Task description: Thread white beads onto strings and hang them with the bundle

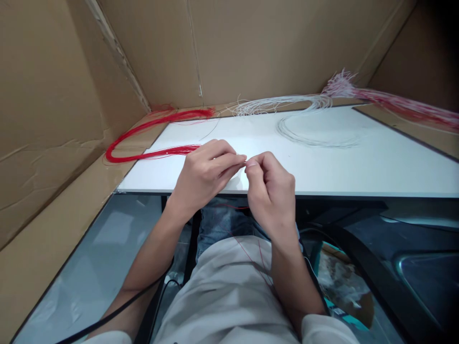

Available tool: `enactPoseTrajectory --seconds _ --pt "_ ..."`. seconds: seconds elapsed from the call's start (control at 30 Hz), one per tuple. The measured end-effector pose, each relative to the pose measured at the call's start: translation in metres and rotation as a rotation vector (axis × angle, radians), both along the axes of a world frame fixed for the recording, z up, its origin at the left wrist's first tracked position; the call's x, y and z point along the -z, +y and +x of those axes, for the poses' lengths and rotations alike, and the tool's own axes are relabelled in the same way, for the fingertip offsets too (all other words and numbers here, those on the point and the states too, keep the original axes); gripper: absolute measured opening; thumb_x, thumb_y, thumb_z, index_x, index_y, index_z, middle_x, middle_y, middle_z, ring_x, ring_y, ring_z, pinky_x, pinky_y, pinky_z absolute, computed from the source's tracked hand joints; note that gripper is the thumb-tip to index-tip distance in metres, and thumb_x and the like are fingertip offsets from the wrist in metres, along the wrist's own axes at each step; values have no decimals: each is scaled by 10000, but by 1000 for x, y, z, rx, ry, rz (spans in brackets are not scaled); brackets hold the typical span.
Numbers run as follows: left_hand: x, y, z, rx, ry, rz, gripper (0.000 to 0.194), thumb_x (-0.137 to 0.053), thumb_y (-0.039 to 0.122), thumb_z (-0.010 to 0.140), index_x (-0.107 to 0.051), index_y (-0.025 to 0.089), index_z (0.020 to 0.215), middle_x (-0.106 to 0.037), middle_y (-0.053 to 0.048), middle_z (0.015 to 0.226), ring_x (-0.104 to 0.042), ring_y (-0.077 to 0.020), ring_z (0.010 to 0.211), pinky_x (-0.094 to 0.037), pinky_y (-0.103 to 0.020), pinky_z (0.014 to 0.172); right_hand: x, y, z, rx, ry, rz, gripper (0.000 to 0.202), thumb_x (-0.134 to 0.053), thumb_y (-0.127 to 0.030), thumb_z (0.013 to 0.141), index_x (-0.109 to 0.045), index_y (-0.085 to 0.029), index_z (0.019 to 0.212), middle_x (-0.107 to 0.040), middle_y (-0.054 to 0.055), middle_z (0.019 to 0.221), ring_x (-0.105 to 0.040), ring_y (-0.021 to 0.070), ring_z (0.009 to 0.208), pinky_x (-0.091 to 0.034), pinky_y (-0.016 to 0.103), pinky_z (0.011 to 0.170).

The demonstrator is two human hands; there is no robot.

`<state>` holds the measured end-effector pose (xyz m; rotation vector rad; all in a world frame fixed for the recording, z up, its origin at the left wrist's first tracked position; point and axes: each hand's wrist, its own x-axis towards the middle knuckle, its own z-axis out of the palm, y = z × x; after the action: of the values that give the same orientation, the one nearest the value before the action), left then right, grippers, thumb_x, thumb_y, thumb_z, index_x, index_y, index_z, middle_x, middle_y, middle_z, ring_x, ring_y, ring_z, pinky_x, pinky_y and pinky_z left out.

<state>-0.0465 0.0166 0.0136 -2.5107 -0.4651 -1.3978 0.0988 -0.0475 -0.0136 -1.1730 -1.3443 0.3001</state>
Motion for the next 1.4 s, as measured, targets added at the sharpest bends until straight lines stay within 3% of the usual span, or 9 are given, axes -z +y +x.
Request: enactPoseTrajectory --seconds 0.3,0.43,0.7,1.03,1.2,1.4 --pt "3 10 -6 -39 62 -48 107 -689 205 990 -779 179 938 -735 -32 862 -674 -134 790 -526 -251 710 3 10 1 -9 -71 -57 228 -526 -340 1020 -560 -248 813 -562 -20 657 -471 158 574 -324 288 573" --pt "7 24 -12 -12 94 -212 71 -728 168 952 -795 153 934 -743 -34 860 -688 -124 773 -507 -227 689 11 24 0 -28 -131 -126 238 -523 -362 1018 -597 -238 829 -565 -19 645 -473 161 572 -303 293 592" --pt "15 38 -14 65 -6 -513 64 -794 241 900 -820 183 891 -759 -16 815 -671 -100 714 -523 -208 688 21 34 0 -20 -127 -133 234 -572 -387 1006 -646 -231 847 -547 -24 631 -427 156 564 -290 283 592" --pt "5 38 -25 213 -46 -778 130 -783 234 865 -832 163 963 -787 -48 884 -702 -106 750 -570 -210 705 20 36 1 -108 -49 -97 275 -574 -427 1019 -659 -214 865 -528 -40 635 -431 133 575 -303 270 576" --pt "2 37 -27 278 -94 -829 198 -821 354 872 -845 166 932 -801 -69 867 -728 -127 761 -568 -218 675 19 33 1 -177 12 -84 276 -592 -420 1017 -651 -198 864 -509 -57 637 -413 110 571 -298 263 547" --pt "1 37 -27 302 -118 -855 224 -852 372 851 -832 155 903 -801 -73 849 -736 -135 753 -575 -226 668 15 29 -2 -197 58 -61 223 -574 -319 1007 -618 -202 822 -476 -64 634 -398 101 570 -293 261 544"
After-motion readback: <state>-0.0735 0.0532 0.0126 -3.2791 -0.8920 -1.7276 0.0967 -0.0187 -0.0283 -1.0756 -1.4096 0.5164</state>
